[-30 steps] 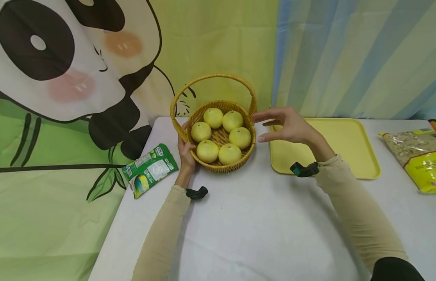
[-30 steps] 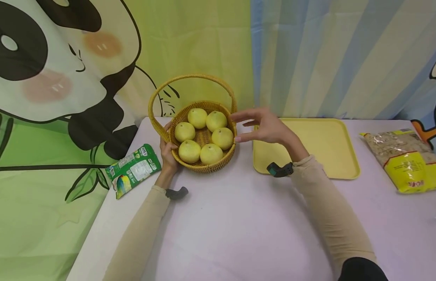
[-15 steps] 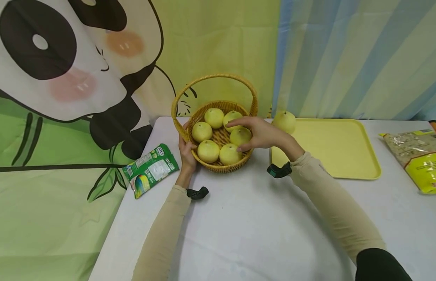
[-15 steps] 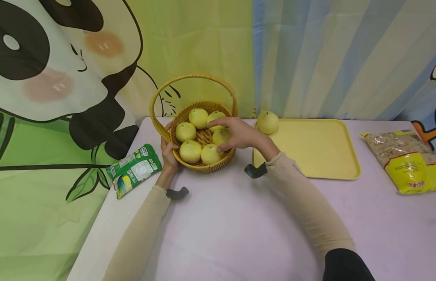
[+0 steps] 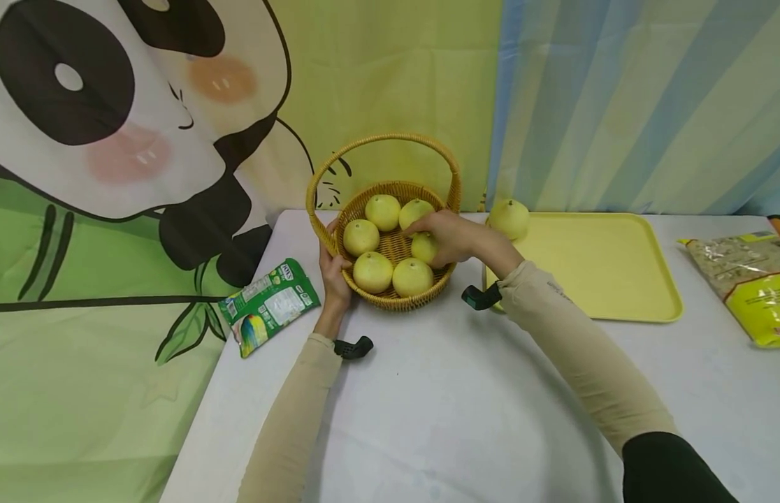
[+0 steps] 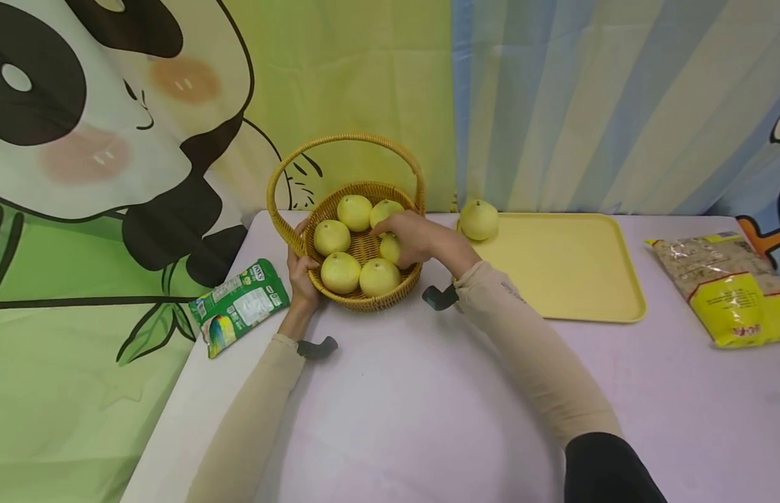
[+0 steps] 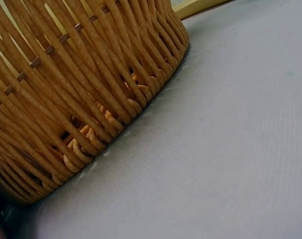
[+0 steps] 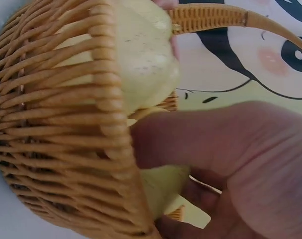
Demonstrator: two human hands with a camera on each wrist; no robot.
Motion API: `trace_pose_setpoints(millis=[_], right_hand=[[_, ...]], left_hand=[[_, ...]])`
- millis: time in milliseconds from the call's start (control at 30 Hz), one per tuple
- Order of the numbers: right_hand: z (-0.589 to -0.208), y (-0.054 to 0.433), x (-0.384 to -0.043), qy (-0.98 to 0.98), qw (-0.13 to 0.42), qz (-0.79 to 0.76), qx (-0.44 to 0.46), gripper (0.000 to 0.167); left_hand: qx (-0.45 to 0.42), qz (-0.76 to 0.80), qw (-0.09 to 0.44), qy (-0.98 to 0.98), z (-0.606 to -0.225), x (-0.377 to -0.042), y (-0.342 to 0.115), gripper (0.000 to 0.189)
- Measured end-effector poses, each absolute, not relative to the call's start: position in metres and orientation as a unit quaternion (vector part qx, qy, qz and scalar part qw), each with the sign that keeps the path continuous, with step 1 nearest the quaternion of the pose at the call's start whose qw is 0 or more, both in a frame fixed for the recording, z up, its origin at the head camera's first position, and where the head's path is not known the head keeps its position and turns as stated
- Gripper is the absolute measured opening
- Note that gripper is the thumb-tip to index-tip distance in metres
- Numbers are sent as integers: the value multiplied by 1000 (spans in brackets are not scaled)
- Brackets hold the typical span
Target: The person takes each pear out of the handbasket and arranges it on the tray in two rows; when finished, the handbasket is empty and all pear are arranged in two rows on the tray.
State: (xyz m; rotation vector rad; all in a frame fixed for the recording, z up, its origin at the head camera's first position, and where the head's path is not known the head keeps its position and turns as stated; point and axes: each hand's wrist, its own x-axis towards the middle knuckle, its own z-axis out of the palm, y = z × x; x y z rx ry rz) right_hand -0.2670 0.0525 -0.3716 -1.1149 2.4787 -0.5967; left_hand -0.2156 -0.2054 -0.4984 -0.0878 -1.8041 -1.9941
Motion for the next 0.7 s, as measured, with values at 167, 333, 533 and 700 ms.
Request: trace_pose_setpoints(millis=[167,333,533,700], right_hand=[[-377,42,-268,888,174,-196,-379,72],[-381,39,-267,891,153,-193,-381,67],[-385,42,-270,898,135,-207,-365,68],[-386,46,-268,898,124,-226,-357,70]], left_hand=[[-28,-713,226,-663,-499,-216,-206,86],[-10,-698,229,-678,-496,-216,-205,88],[-15,-703,231,-673,-497,-216,-205,88],[-23,-712,227,-664,-498,-215,-205,87]])
